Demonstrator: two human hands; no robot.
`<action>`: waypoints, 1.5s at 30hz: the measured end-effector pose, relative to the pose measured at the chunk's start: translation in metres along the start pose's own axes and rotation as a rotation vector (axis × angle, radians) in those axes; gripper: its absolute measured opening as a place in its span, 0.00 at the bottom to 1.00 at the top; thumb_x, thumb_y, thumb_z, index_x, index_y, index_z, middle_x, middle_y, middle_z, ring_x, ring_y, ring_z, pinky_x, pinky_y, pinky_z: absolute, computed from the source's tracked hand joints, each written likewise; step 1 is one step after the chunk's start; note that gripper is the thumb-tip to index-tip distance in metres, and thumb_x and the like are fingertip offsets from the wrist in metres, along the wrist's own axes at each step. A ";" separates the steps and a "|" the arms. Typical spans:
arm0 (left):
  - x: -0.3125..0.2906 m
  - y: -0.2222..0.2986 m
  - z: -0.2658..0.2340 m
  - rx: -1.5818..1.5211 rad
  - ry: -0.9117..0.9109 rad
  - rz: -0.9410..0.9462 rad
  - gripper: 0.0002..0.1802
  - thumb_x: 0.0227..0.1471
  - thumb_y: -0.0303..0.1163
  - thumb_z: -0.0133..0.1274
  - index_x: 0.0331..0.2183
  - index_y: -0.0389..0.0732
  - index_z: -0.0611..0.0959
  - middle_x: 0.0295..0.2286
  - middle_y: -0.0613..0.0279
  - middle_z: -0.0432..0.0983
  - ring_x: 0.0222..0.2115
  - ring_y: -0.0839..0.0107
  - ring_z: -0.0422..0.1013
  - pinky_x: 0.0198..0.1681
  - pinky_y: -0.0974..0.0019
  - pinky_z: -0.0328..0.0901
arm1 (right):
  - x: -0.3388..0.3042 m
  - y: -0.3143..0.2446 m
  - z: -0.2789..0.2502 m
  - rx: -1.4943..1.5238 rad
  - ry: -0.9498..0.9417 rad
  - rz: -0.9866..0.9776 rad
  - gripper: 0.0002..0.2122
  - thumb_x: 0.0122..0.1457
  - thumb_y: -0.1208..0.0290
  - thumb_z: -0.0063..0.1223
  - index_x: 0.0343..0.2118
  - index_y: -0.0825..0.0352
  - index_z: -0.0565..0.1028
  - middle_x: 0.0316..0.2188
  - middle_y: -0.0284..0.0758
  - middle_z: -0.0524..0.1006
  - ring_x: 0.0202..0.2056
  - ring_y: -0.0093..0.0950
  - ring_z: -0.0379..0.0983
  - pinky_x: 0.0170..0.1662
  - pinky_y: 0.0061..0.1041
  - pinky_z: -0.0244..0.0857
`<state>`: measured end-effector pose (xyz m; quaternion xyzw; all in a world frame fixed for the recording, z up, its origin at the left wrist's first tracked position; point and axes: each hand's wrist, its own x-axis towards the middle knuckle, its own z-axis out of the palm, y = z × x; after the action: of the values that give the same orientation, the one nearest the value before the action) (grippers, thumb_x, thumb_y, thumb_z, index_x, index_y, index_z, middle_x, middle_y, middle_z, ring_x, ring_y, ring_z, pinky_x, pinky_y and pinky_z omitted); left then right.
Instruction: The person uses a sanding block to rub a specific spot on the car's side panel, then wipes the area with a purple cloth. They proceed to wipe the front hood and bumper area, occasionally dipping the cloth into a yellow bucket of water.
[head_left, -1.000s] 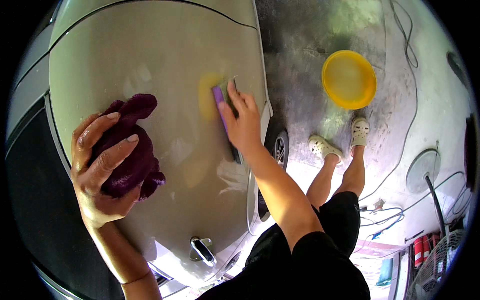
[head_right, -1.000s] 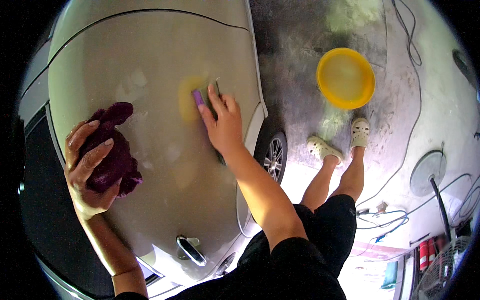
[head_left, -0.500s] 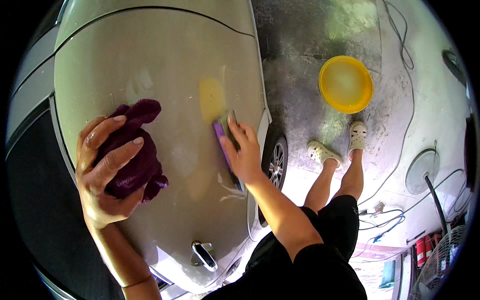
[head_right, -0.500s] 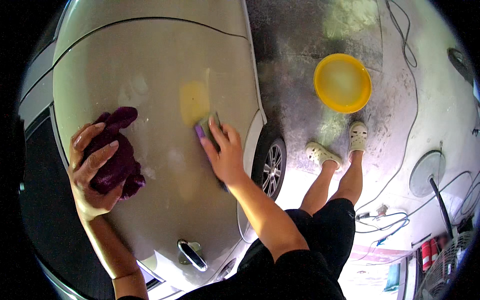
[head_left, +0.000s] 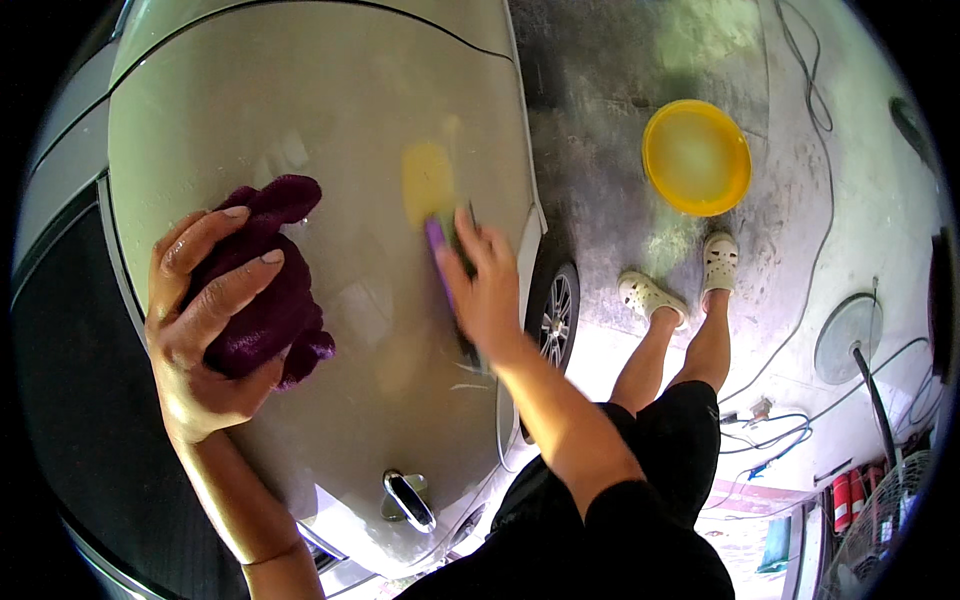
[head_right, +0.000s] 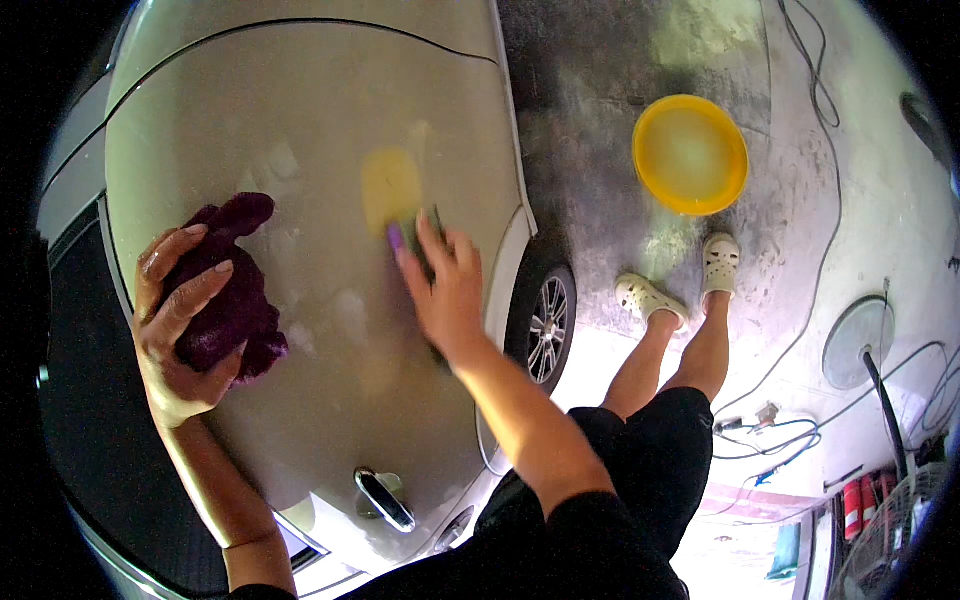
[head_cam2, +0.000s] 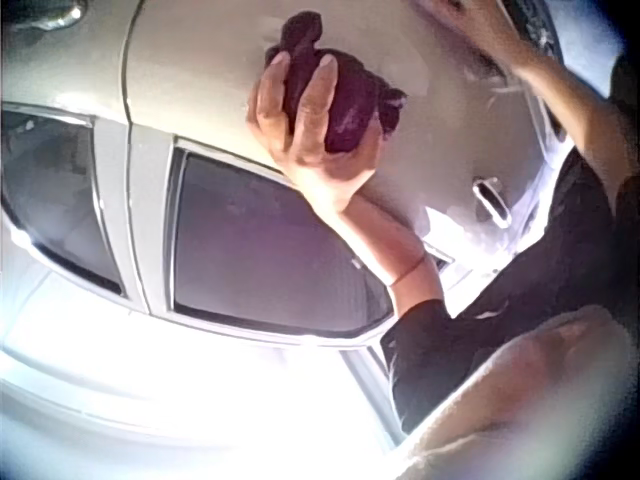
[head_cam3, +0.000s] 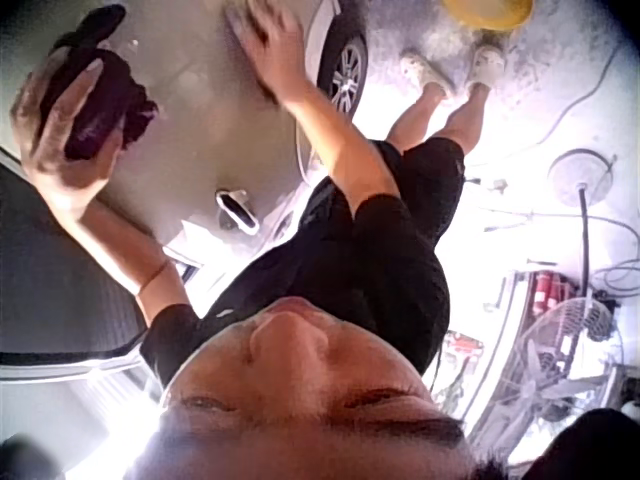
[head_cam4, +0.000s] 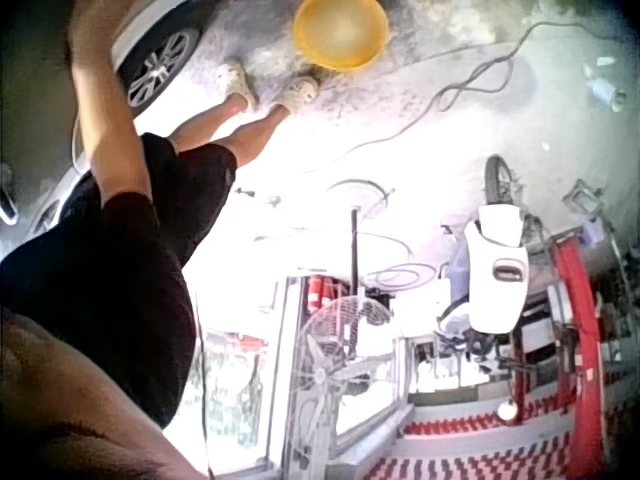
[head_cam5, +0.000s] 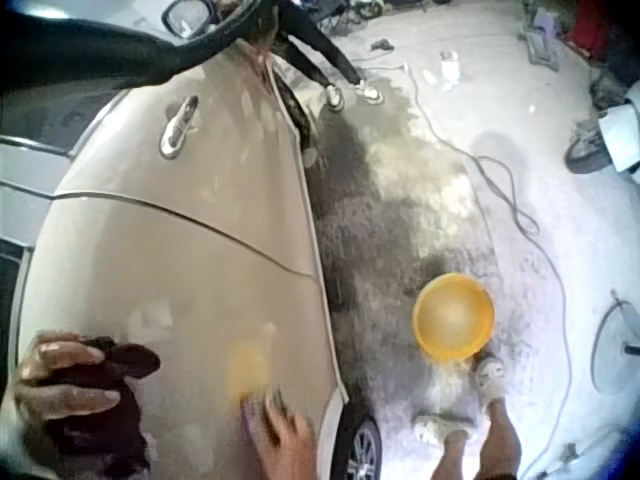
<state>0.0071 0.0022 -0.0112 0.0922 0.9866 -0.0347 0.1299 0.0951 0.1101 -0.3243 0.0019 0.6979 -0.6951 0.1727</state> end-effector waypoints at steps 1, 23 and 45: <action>0.001 0.002 0.000 0.005 0.002 0.002 0.41 0.12 0.28 0.62 0.43 0.50 0.89 0.52 0.55 0.77 0.54 0.48 0.71 0.57 0.47 0.69 | 0.021 0.004 0.003 0.029 0.016 0.004 0.24 0.63 0.60 0.62 0.60 0.63 0.75 0.47 0.50 0.74 0.47 0.46 0.71 0.52 0.43 0.65; 0.002 0.001 0.003 -0.007 0.001 -0.005 0.41 0.12 0.28 0.62 0.43 0.48 0.90 0.52 0.55 0.77 0.55 0.48 0.70 0.58 0.48 0.68 | 0.050 0.009 0.015 0.047 0.102 0.147 0.26 0.60 0.62 0.66 0.61 0.59 0.75 0.46 0.51 0.74 0.47 0.46 0.71 0.51 0.42 0.67; 0.000 0.001 0.000 -0.010 -0.031 0.005 0.39 0.14 0.27 0.61 0.42 0.47 0.90 0.52 0.54 0.77 0.55 0.49 0.70 0.58 0.48 0.67 | -0.014 -0.037 0.011 -0.044 0.095 -0.010 0.23 0.60 0.62 0.65 0.58 0.61 0.78 0.43 0.49 0.73 0.46 0.44 0.70 0.49 0.43 0.66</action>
<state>0.0076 0.0032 -0.0111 0.0932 0.9845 -0.0307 0.1456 0.1016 0.1013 -0.2845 0.0277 0.7205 -0.6794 0.1358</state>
